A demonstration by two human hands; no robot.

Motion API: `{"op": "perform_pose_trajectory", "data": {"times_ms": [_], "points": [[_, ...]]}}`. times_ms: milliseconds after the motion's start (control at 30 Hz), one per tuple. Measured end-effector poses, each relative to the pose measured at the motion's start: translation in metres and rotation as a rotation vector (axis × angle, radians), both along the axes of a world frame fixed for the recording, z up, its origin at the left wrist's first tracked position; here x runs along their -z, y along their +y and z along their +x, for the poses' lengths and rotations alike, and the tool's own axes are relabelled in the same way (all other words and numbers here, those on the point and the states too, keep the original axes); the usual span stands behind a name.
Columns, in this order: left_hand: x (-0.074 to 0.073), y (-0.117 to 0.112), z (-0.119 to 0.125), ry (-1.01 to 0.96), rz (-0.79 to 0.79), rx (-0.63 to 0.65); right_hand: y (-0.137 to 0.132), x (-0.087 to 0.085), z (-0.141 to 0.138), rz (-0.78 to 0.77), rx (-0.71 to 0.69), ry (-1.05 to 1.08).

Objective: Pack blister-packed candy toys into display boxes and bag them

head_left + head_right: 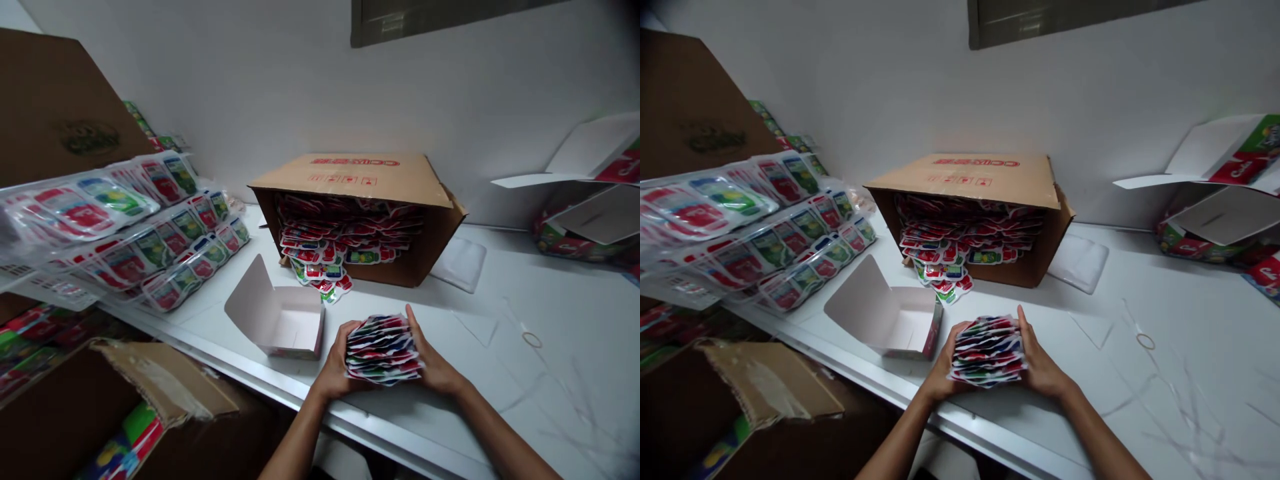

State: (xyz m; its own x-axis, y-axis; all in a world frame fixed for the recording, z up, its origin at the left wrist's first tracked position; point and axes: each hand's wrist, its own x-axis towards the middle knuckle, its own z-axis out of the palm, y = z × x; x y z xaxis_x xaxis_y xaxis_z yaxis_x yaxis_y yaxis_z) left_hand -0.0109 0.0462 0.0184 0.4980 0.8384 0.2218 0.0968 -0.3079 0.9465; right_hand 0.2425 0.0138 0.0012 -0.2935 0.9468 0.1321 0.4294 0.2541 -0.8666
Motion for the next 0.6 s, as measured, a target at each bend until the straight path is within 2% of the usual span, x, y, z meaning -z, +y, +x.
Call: {"op": "perform_pose_trajectory", "data": {"times_ms": [167,367,533,600], "points": [[-0.004,-0.002,0.003,-0.04,-0.071,-0.009,0.011,-0.005,-0.001,0.117,-0.065,-0.026],[-0.015,-0.001,0.009,-0.133,-0.093,-0.088,0.014,-0.023,-0.012,0.017,-0.022,0.231],[-0.013,0.0,0.009,-0.166,-0.194,-0.039,0.016,-0.006,-0.007,-0.04,-0.006,0.205],[-0.008,-0.002,0.011,-0.163,-0.207,-0.067,0.015,0.002,-0.006,-0.064,-0.011,0.218]]}}
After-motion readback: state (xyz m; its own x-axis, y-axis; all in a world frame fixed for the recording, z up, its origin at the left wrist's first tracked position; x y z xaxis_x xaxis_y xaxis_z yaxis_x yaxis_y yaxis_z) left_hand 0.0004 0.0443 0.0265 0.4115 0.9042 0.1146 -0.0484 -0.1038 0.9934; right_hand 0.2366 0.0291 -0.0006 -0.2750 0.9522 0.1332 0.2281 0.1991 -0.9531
